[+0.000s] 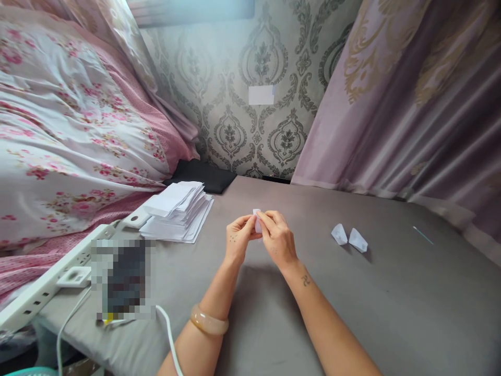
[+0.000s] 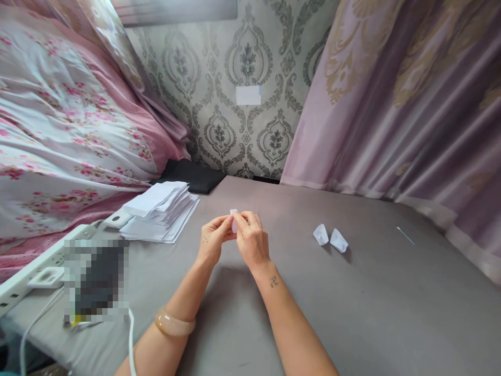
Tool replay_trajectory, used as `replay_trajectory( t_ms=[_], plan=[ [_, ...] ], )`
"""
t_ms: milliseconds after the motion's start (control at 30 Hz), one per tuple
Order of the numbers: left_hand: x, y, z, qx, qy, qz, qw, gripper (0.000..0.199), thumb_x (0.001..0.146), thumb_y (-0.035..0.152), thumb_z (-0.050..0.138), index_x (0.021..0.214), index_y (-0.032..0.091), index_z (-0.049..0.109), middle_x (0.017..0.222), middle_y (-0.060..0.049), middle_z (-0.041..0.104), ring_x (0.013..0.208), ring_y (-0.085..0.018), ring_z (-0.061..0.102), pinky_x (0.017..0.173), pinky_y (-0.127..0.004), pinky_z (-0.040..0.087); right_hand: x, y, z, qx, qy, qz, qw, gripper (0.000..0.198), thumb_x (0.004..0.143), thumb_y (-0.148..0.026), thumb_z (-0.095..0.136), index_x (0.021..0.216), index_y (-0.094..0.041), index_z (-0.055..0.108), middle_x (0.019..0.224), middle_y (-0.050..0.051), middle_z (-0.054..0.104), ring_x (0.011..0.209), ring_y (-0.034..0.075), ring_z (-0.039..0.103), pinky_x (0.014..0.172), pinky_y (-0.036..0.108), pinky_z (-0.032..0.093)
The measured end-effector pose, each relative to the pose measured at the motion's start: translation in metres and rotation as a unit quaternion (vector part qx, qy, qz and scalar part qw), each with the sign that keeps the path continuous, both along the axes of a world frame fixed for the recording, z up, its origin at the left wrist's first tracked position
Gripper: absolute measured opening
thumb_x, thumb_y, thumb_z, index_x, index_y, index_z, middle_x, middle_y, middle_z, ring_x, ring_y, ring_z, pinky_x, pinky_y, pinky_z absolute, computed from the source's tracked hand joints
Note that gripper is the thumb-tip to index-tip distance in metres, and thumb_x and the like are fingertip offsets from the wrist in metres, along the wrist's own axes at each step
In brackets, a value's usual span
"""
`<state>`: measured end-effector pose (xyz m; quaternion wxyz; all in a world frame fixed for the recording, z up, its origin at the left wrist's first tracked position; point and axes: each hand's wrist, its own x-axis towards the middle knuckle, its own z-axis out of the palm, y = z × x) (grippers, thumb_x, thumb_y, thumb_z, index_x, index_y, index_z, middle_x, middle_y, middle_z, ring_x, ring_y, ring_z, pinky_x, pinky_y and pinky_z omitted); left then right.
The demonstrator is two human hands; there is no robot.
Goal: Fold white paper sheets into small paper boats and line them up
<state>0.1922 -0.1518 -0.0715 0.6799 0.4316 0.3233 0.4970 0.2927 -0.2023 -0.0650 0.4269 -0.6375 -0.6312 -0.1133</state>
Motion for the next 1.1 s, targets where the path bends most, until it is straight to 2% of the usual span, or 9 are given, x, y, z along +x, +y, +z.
replay_trajectory(
  t_ms=[333,600,733,933,1100],
  plan=[
    [0.004,0.001,-0.004,0.054,-0.013,-0.008,0.998,0.036,0.071,0.036,0.071,0.097,0.013,0.072,0.089,-0.007,0.071,0.076,-0.016,0.064,0.068,-0.029,0.058,0.001,0.003,-0.003,-0.002,0.017,-0.005,1.000,0.034,0.093,-0.023,0.040,0.119,-0.023,0.061,0.097,0.008,0.061,0.089,0.019,0.057,0.073,0.029,0.048],
    [0.004,0.003,-0.010,0.084,0.006,-0.026,0.996,0.036,0.074,0.038,0.068,0.102,0.016,0.071,0.091,-0.006,0.072,0.078,-0.017,0.065,0.066,-0.029,0.058,0.000,0.007,0.002,0.024,0.203,0.039,0.978,0.020,0.088,-0.024,0.049,0.095,-0.023,0.068,0.091,0.004,0.062,0.082,0.014,0.060,0.076,0.027,0.049],
    [0.004,0.002,-0.010,0.102,0.017,-0.041,0.994,0.035,0.077,0.039,0.065,0.103,0.017,0.071,0.091,-0.006,0.072,0.080,-0.019,0.065,0.065,-0.028,0.057,-0.001,0.007,0.005,0.022,0.251,0.034,0.967,0.015,0.085,-0.027,0.054,0.087,-0.021,0.068,0.090,0.003,0.061,0.080,0.014,0.060,0.073,0.026,0.049],
    [0.006,-0.001,-0.009,0.115,0.032,-0.037,0.992,0.034,0.074,0.040,0.067,0.100,0.017,0.072,0.089,-0.006,0.071,0.079,-0.019,0.065,0.064,-0.028,0.058,0.004,0.008,0.006,-0.017,0.295,0.021,0.955,0.016,0.082,-0.030,0.055,0.082,-0.018,0.066,0.087,0.005,0.062,0.072,0.014,0.059,0.071,0.029,0.049],
    [0.008,-0.004,-0.007,0.119,0.045,-0.028,0.991,0.033,0.073,0.040,0.068,0.095,0.017,0.074,0.085,-0.005,0.071,0.076,-0.017,0.063,0.064,-0.027,0.057,0.008,0.009,0.003,-0.056,0.318,0.023,0.946,0.020,0.083,-0.033,0.051,0.083,-0.017,0.063,0.087,0.007,0.064,0.077,0.017,0.061,0.075,0.032,0.048]
  ],
)
